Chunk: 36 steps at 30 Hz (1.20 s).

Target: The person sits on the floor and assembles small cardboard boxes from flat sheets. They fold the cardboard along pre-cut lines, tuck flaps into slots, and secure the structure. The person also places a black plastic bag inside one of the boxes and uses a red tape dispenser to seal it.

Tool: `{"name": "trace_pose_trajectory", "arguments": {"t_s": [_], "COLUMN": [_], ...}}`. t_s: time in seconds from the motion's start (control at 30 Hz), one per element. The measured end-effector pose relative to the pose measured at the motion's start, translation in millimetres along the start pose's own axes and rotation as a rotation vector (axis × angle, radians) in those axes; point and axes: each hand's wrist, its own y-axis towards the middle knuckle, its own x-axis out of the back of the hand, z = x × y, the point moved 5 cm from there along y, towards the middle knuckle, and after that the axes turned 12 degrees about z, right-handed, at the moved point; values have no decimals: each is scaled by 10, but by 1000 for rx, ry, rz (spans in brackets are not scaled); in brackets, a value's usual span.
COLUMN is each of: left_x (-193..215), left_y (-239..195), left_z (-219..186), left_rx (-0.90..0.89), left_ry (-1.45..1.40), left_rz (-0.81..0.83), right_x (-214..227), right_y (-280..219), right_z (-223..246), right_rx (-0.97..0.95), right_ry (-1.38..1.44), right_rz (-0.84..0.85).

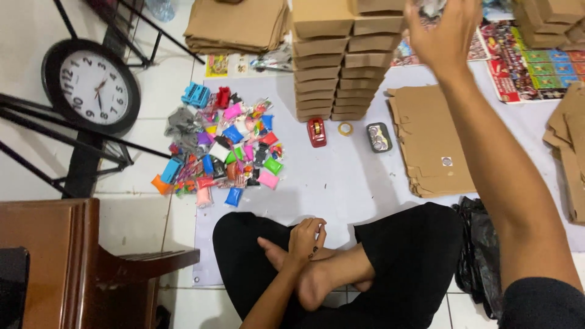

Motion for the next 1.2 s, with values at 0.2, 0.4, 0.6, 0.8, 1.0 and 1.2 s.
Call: {"name": "trace_pose_trajectory", "arguments": {"t_s": [0.2,0.4,0.6,0.8,1.0,1.2], "left_x": [43,-19,-474,-1232,-1183,-1162], "left_y": [-36,188,608,569,583,648], "left_z": [-112,-200,-625,-963,-1034,-1069], "left_rx": [-36,-111,-106,5,59,24], "left_ry": [43,-5,-169,-358,-349,-314], "left_rz": [-44,-60,-8,176,205,237], "right_x": [128,-485,-556,-940,-950,-837], "right_y": [-1374,-3680,-4401,-4453,-4244,-3822], "right_z": [-480,-1304,-1167,-1303,-1279,-1185], "right_rx": [-330,-908,-1014,-920,-928,-923], "right_ry": [-169,-96,91,43,54,16], "right_rz": [330,791,1046,994,1005,923]}}
